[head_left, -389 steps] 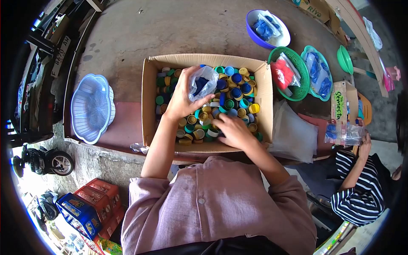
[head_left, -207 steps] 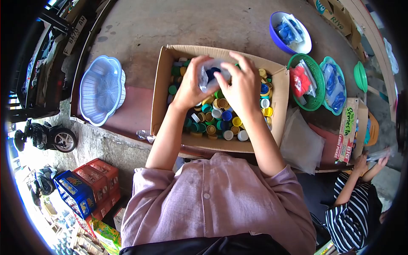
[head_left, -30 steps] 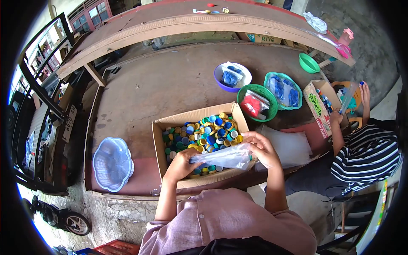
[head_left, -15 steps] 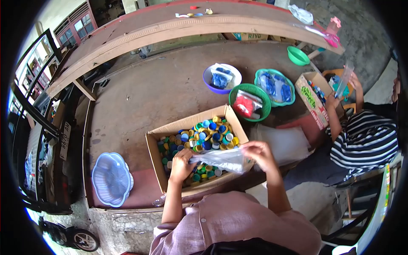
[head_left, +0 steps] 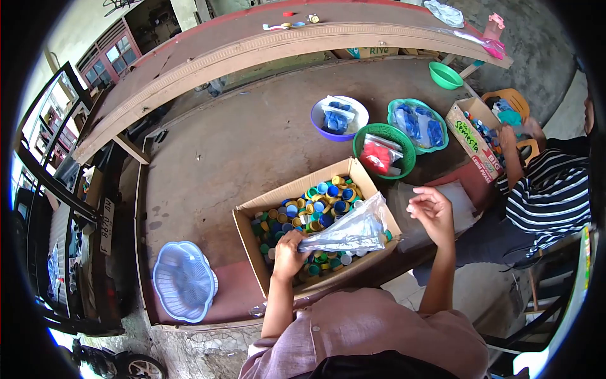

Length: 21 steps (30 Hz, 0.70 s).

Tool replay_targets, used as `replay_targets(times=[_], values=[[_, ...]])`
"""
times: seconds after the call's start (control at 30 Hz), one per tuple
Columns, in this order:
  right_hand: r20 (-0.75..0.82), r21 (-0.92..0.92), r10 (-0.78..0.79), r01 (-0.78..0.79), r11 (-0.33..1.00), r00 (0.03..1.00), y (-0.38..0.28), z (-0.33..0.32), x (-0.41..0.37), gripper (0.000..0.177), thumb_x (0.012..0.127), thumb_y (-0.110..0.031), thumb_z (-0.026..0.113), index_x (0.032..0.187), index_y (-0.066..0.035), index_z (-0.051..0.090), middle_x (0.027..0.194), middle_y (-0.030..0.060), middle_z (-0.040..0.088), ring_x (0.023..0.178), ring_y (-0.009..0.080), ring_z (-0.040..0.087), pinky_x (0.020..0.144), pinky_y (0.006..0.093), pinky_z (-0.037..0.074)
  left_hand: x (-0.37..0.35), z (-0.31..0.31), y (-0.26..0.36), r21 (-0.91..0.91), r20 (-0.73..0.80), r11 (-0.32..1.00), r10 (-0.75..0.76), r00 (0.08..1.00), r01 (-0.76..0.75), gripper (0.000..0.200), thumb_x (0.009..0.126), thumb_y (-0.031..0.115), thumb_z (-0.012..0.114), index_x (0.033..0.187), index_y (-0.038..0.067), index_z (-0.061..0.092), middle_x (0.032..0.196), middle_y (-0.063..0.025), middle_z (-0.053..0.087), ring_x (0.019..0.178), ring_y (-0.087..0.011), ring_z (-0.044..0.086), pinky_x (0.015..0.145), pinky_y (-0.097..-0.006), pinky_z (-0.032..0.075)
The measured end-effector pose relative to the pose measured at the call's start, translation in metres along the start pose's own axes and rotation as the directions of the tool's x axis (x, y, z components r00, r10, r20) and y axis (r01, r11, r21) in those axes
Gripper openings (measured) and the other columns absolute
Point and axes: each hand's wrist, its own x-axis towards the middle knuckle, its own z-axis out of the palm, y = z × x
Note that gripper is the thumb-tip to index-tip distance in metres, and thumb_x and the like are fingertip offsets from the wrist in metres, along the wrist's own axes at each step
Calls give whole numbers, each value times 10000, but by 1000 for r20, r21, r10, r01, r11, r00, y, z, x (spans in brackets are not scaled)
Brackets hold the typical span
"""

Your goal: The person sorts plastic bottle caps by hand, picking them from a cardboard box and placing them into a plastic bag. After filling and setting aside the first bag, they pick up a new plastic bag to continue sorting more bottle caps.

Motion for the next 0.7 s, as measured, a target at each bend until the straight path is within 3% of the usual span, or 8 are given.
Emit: replay_targets(times=[0.07, 0.2, 0.33, 0.4, 0.53, 0.57, 0.6, 0.7], values=[[98, -186, 20, -2, 983, 995, -12, 14, -5, 386, 708, 6, 682, 1064, 6, 535, 1000, 110, 564, 809, 140, 615, 661, 245, 518, 2, -1, -1, -35, -4, 997, 70, 998, -70, 258, 534, 15, 717, 736, 14, 556, 745, -114, 577, 710, -304, 562, 649, -359, 449], [214, -237, 81, -29, 971, 973, -11, 33, -5, 422, 688, -15, 713, 1075, -7, 547, 1012, 95, 561, 789, 131, 615, 640, 234, 514, 4, 0, 5, -13, 36, 996, 86, 996, -86, 242, 547, 72, 730, 723, 23, 571, 739, -105, 589, 721, -295, 568, 657, -355, 446], [247, -108, 54, -28, 994, 968, 1, 36, 3, 310, 708, 23, 680, 995, 10, 563, 855, 49, 568, 710, 83, 589, 613, 205, 497, 5, -3, 11, -81, 23, 995, 68, 997, -66, 281, 562, 136, 749, 752, 9, 586, 767, -120, 600, 734, -301, 572, 662, -355, 444], [152, 79, -26, 14, 997, 988, 6, 37, 9, 195, 756, 70, 600, 937, 14, 551, 785, 40, 563, 660, 83, 577, 587, 206, 489, 4, 0, 8, -95, 11, 994, 64, 998, -62, 307, 560, 142, 758, 764, 0, 577, 777, -128, 600, 737, -312, 571, 655, -356, 448], [-335, 190, -284, 360, 913, 898, -3, 28, 37, 221, 785, 21, 597, 994, -2, 528, 806, 66, 586, 650, 108, 575, 640, 238, 492, 7, 8, -1, -116, -72, 993, -34, 997, 26, 248, 595, 90, 731, 759, -5, 570, 752, -129, 583, 697, -293, 561, 637, -333, 445], [-304, 214, -244, 315, 925, 921, -3, 30, 41, 227, 789, 13, 596, 1005, -3, 526, 831, 66, 585, 695, 111, 575, 669, 235, 487, 4, 8, -1, -188, -120, 977, -127, 985, 103, 220, 600, 58, 717, 753, 0, 571, 745, -132, 580, 681, -299, 553, 632, -332, 445], [-275, 239, -202, 270, 933, 940, 1, 35, 44, 234, 793, 4, 595, 1015, -5, 524, 855, 65, 584, 740, 114, 575, 698, 231, 483, 3, 9, -2, -309, -163, 941, -195, 967, 137, 160, 653, 38, 698, 722, -5, 561, 721, -104, 572, 651, -197, 547, 601, -294, 433], [241, 24, -94, 91, 996, 966, 26, 66, 33, 531, 751, -168, 673, 1210, -46, 435, 1089, 100, 539, 1006, 175, 529, 834, 324, 437, 9, 12, 4, -583, -182, 782, -390, 902, 221, 127, 719, 45, 674, 752, 5, 558, 728, -40, 577, 690, -108, 528, 611, -265, 433]])
